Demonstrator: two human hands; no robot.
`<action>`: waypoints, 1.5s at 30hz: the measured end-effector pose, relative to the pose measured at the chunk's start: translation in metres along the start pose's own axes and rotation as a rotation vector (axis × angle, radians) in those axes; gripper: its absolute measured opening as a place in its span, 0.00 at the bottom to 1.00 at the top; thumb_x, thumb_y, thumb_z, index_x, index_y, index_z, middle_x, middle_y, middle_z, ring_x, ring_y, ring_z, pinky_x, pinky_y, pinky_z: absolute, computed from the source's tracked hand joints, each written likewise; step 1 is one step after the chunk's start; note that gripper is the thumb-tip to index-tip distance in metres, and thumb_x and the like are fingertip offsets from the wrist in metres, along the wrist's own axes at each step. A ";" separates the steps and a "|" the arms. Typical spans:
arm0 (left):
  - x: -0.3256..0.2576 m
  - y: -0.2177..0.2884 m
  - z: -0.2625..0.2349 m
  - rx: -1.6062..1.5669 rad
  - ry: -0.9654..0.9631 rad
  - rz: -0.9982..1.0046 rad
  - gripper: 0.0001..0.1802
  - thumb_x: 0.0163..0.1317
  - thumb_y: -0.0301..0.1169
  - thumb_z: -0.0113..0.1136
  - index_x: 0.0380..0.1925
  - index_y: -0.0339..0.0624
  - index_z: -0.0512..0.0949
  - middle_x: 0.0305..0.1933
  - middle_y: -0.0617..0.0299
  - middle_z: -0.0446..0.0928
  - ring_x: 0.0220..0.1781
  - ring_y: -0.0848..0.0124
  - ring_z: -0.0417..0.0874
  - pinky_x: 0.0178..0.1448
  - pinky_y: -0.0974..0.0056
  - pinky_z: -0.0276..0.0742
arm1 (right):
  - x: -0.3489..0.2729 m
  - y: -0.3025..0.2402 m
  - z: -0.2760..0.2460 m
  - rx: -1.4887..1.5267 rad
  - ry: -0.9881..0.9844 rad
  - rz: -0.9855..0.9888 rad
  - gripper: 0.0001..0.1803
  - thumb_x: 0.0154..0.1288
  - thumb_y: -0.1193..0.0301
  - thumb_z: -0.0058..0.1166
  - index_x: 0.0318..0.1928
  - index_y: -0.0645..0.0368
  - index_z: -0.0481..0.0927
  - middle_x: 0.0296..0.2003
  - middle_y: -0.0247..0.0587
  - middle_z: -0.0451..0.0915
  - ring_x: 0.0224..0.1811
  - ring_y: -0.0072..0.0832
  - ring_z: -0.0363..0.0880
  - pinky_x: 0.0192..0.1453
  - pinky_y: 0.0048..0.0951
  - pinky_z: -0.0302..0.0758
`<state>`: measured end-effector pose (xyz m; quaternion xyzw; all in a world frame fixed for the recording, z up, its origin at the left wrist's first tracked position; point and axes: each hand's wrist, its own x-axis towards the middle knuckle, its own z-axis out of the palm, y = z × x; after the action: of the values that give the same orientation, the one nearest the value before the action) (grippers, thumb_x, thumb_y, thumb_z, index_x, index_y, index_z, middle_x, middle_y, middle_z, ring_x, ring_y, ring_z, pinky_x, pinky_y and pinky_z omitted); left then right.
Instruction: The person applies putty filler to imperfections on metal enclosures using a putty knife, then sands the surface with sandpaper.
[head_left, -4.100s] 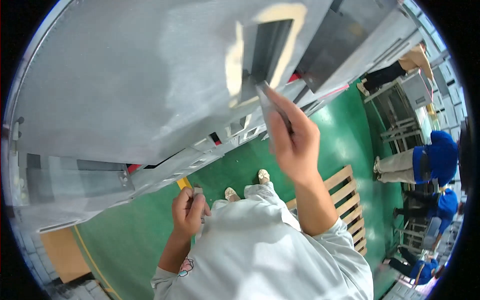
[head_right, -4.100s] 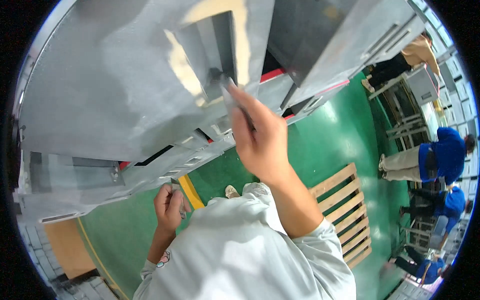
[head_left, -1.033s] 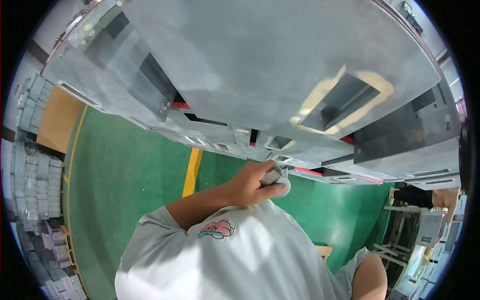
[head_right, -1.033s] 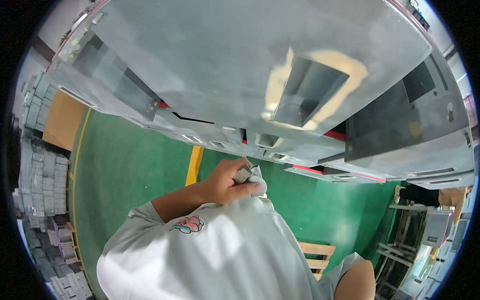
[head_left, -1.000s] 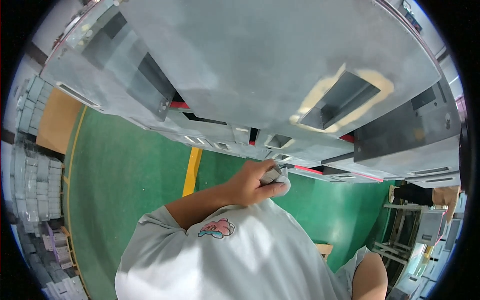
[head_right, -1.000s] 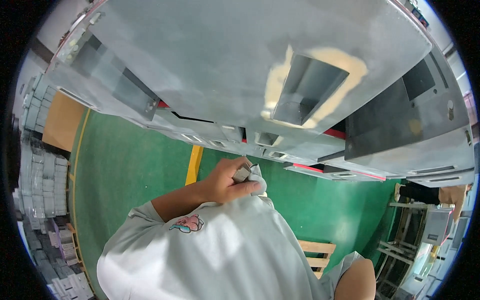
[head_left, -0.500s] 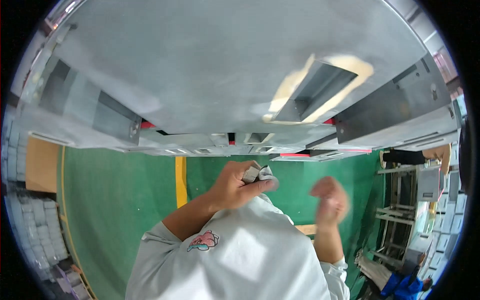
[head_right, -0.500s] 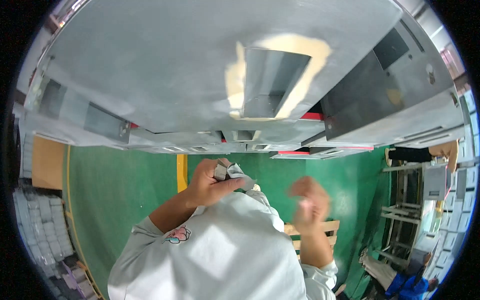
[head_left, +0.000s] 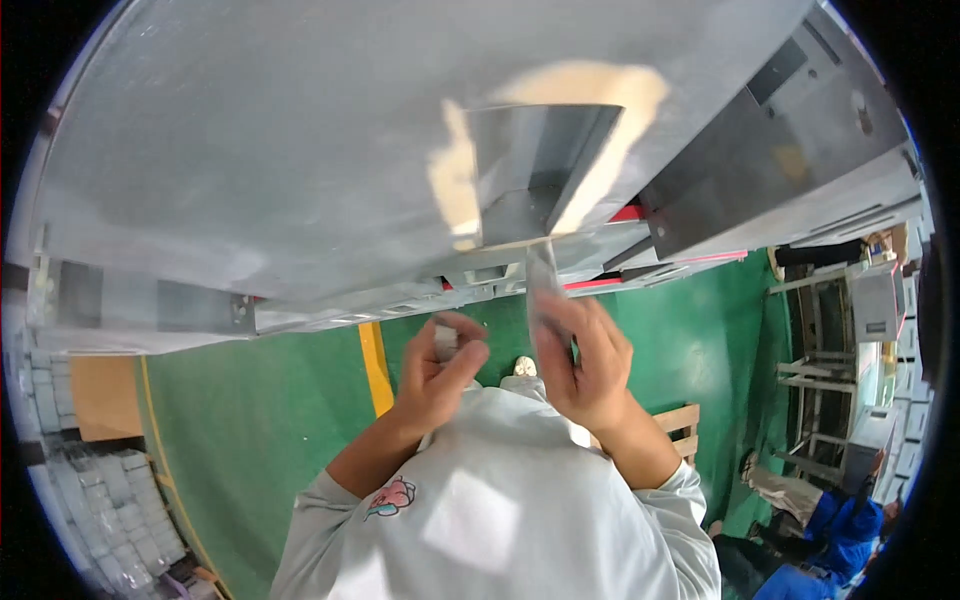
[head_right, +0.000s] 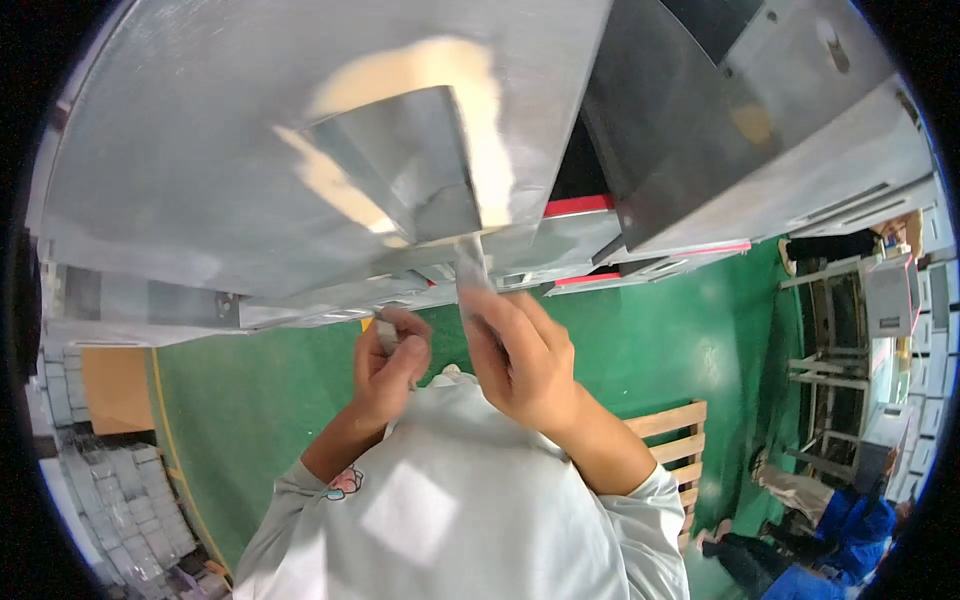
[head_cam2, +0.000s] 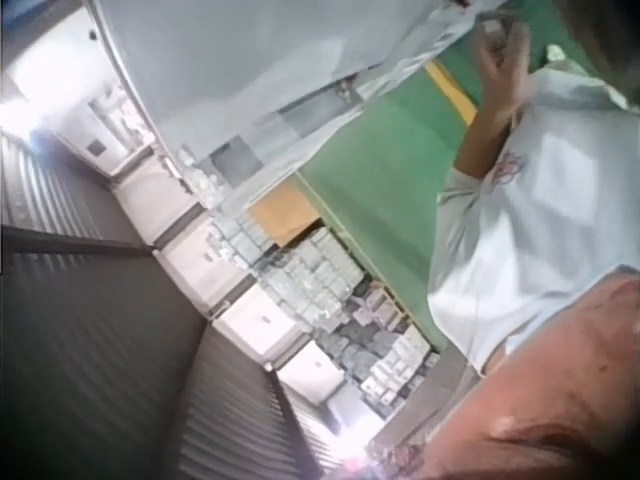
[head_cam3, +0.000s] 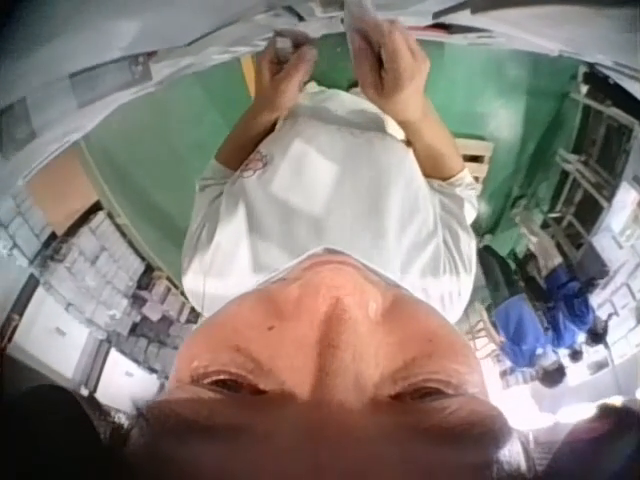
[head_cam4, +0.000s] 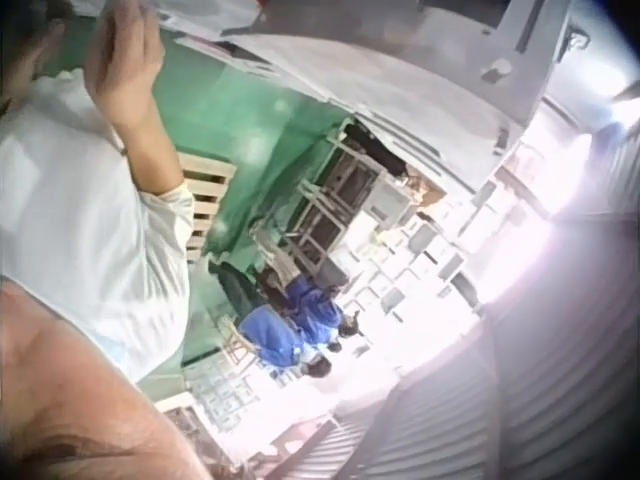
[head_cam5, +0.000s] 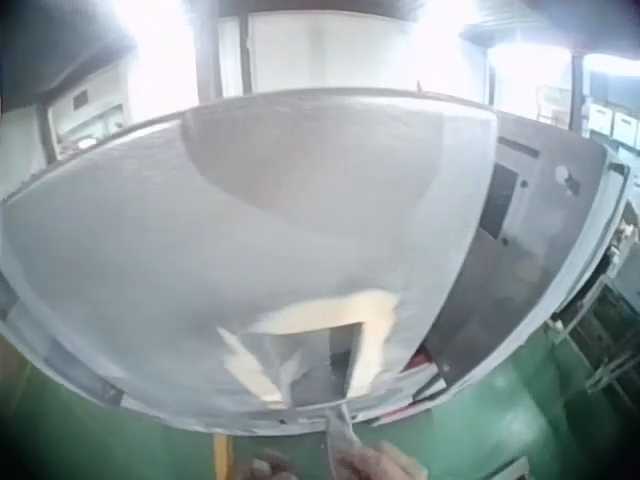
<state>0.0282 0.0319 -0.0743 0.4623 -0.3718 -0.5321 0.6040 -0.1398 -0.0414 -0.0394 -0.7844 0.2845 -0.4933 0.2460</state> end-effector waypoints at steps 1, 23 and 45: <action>-0.002 -0.001 -0.005 -0.037 -0.020 -0.003 0.05 0.66 0.26 0.58 0.38 0.38 0.74 0.25 0.72 0.70 0.23 0.85 0.65 0.26 0.76 0.60 | 0.006 -0.002 0.003 0.003 0.046 -0.037 0.22 0.53 0.88 0.58 0.51 0.67 0.74 0.28 0.45 0.76 0.24 0.33 0.73 0.27 0.30 0.71; -0.012 0.001 -0.028 0.149 0.085 -0.081 0.07 0.66 0.27 0.57 0.30 0.36 0.73 0.20 0.68 0.70 0.20 0.82 0.66 0.23 0.73 0.60 | 0.046 -0.007 0.002 0.247 -0.171 0.183 0.18 0.57 0.88 0.51 0.49 0.70 0.76 0.24 0.45 0.74 0.25 0.36 0.74 0.29 0.29 0.70; -0.007 0.009 -0.013 0.390 -0.041 0.134 0.12 0.66 0.28 0.54 0.25 0.33 0.77 0.21 0.62 0.75 0.21 0.80 0.68 0.25 0.71 0.61 | 0.000 0.020 -0.024 0.304 -0.153 0.333 0.11 0.53 0.74 0.66 0.37 0.64 0.81 0.27 0.47 0.78 0.27 0.34 0.77 0.31 0.31 0.71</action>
<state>0.0416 0.0412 -0.0695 0.5339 -0.5100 -0.4178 0.5295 -0.1657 -0.0586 -0.0438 -0.7156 0.3130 -0.4221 0.4602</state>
